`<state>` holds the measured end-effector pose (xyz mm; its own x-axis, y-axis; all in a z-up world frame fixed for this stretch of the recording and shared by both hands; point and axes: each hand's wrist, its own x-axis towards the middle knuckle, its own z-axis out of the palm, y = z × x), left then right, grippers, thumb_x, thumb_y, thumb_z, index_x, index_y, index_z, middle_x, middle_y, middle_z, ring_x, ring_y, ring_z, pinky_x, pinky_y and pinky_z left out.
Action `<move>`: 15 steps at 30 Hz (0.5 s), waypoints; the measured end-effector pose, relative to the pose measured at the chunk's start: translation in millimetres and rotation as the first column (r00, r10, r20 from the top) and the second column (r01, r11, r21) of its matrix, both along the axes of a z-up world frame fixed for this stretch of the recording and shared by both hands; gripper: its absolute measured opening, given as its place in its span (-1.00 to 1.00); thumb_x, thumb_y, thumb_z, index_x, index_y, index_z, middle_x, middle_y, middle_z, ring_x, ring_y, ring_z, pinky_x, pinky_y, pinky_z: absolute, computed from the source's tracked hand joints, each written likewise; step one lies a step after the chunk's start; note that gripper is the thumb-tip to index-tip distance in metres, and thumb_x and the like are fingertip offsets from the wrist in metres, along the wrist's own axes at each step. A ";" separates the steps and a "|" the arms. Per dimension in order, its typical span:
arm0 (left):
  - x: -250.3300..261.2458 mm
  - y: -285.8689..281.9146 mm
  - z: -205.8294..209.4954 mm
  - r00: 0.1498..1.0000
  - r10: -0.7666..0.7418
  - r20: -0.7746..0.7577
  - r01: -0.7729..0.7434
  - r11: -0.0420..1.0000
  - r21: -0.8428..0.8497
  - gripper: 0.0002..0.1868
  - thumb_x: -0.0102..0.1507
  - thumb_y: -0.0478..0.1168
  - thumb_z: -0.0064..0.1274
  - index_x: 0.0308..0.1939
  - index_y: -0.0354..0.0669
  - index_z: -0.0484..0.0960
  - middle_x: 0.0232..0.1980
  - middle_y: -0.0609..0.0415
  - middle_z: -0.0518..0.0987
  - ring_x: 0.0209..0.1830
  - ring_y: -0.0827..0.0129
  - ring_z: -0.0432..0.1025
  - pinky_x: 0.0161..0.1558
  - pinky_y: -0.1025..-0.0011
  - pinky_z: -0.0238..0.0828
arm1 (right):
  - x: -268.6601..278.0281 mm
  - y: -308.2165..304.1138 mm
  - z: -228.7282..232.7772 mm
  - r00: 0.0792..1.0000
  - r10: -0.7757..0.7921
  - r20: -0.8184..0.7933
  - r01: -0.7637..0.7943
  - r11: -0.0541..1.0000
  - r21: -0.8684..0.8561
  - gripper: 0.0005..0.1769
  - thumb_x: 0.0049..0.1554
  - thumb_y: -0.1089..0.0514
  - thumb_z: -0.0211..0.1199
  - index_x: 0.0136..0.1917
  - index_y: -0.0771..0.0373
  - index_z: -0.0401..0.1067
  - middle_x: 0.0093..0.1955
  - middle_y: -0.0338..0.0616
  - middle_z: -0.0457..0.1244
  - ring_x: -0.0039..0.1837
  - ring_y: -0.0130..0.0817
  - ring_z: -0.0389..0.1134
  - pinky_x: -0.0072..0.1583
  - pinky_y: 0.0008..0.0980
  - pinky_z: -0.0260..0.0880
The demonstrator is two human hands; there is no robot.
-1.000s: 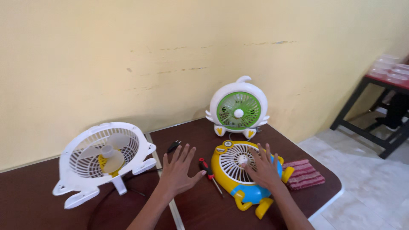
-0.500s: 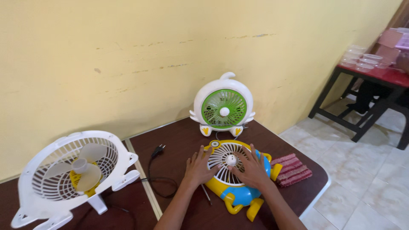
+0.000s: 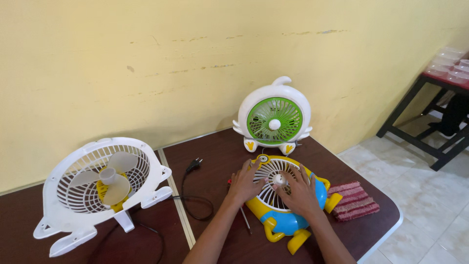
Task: The person disassembles two small electric fans on a table. They remove the front grilles and central caps from a yellow and blue fan and a white fan using their hands and a screwdriver. The removed parts are placed on the table.
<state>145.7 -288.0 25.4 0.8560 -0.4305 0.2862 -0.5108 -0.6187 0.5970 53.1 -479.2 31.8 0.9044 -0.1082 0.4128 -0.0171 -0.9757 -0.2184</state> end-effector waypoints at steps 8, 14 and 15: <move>20.7 7.3 -8.2 0.999 0.013 0.033 -0.015 0.997 0.081 -0.45 0.28 0.03 0.06 0.36 0.11 0.46 0.47 0.02 0.37 0.44 -0.02 0.29 0.37 -0.26 0.14 | -1.0 2.1 2.0 0.999 0.015 0.033 -0.017 0.998 0.054 -0.32 0.06 -0.32 0.27 0.36 0.00 0.39 0.57 -0.03 0.02 0.65 0.10 -0.18 0.51 0.40 -0.28; 16.1 9.8 7.1 1.000 0.023 0.020 -0.028 0.949 0.314 -0.39 0.33 0.11 -0.05 0.46 0.22 0.31 0.61 -0.01 0.11 0.63 -0.06 -0.08 0.43 -0.41 -0.14 | -1.8 1.3 4.8 1.000 0.003 -0.003 -0.003 0.999 0.052 -0.31 0.06 -0.32 0.28 0.37 -0.01 0.39 0.58 -0.03 0.00 0.65 0.07 -0.19 0.51 0.39 -0.31; 16.3 9.6 8.8 1.000 0.026 -0.010 -0.021 0.938 0.346 -0.36 0.33 0.14 -0.09 0.50 0.23 0.25 0.63 -0.02 0.07 0.64 -0.05 -0.12 0.43 -0.43 -0.19 | -1.8 1.4 6.1 1.000 0.005 -0.007 -0.005 0.999 0.049 -0.30 0.06 -0.32 0.28 0.39 -0.02 0.39 0.58 -0.03 0.00 0.65 0.07 -0.19 0.51 0.38 -0.31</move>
